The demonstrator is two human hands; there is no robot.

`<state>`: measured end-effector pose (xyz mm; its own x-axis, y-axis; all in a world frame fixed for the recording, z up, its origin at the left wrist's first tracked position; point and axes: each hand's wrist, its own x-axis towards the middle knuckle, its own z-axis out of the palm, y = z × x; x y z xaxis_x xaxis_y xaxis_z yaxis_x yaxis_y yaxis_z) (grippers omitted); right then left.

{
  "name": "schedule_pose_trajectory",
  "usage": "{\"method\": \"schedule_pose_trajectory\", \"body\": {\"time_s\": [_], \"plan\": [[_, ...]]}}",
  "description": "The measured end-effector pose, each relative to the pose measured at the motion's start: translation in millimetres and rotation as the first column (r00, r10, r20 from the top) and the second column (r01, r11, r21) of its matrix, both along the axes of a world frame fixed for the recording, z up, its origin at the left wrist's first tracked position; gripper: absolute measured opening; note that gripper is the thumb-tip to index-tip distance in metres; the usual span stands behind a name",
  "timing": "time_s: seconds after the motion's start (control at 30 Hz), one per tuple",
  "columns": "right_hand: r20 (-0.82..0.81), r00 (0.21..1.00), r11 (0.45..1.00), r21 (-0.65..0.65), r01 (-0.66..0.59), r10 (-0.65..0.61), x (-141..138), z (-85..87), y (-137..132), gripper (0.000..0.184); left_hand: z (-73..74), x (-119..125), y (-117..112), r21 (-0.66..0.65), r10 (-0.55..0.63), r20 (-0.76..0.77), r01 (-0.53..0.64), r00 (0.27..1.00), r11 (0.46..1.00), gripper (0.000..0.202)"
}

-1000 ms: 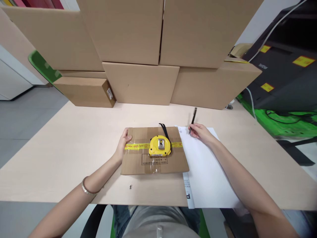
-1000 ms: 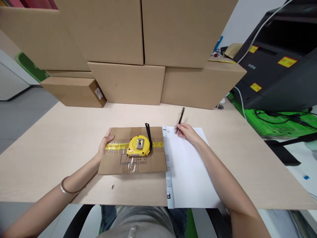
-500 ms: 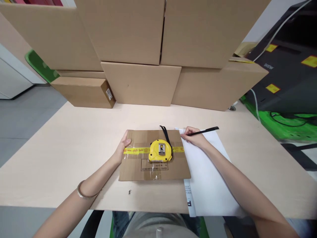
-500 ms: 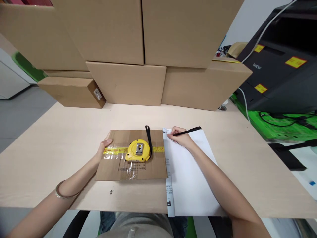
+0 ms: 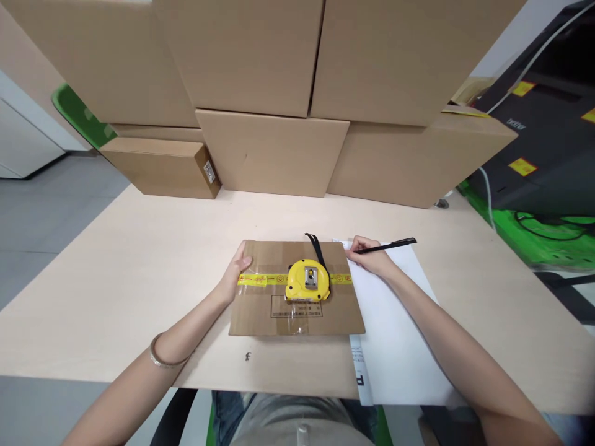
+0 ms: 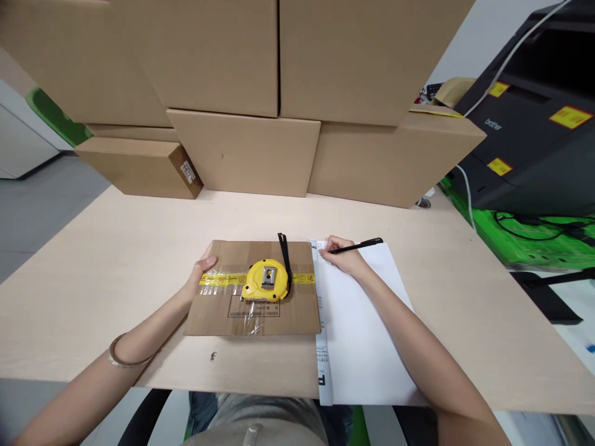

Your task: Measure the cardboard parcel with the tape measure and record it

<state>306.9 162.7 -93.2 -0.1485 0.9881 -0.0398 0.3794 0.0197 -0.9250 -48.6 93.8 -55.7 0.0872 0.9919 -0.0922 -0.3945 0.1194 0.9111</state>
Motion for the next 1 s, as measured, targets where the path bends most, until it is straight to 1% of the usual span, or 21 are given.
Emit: {"method": "schedule_pose_trajectory", "body": {"time_s": [0.07, 0.33, 0.6, 0.87, 1.0], "plan": [[0.0, 1.0, 1.0, 0.006, 0.004, -0.004, 0.8, -1.3, 0.8, 0.035, 0.3, 0.9, 0.5, 0.009, 0.009, -0.015, -0.008, 1.0, 1.0, 0.053], [-0.013, 1.0, 1.0, 0.008, 0.007, -0.007, 1.2, -4.2, 1.5, 0.034, -0.8, 0.5, -0.4, 0.031, -0.017, -0.025, 0.018, 1.0, 0.999, 0.053], [-0.007, 1.0, 1.0, 0.011, -0.019, 0.019, 0.1, 0.3, -0.9, 0.032, -0.9, 1.1, -1.5, 0.03, -0.026, 0.004, 0.026, 1.0, 0.999, 0.048], [0.006, 1.0, 1.0, 0.02, -0.022, 0.022, -0.5, 0.2, -0.9, 0.034, -4.4, -0.5, 0.6, 0.041, -0.026, -0.011, 0.027, 1.0, 0.999, 0.052], [0.007, 1.0, 0.999, 0.018, -0.027, 0.026, -0.9, 2.1, -1.3, 0.033, -4.8, -0.7, 1.2, 0.06, -0.023, -0.013, 0.024, 1.0, 0.998, 0.051]]}}
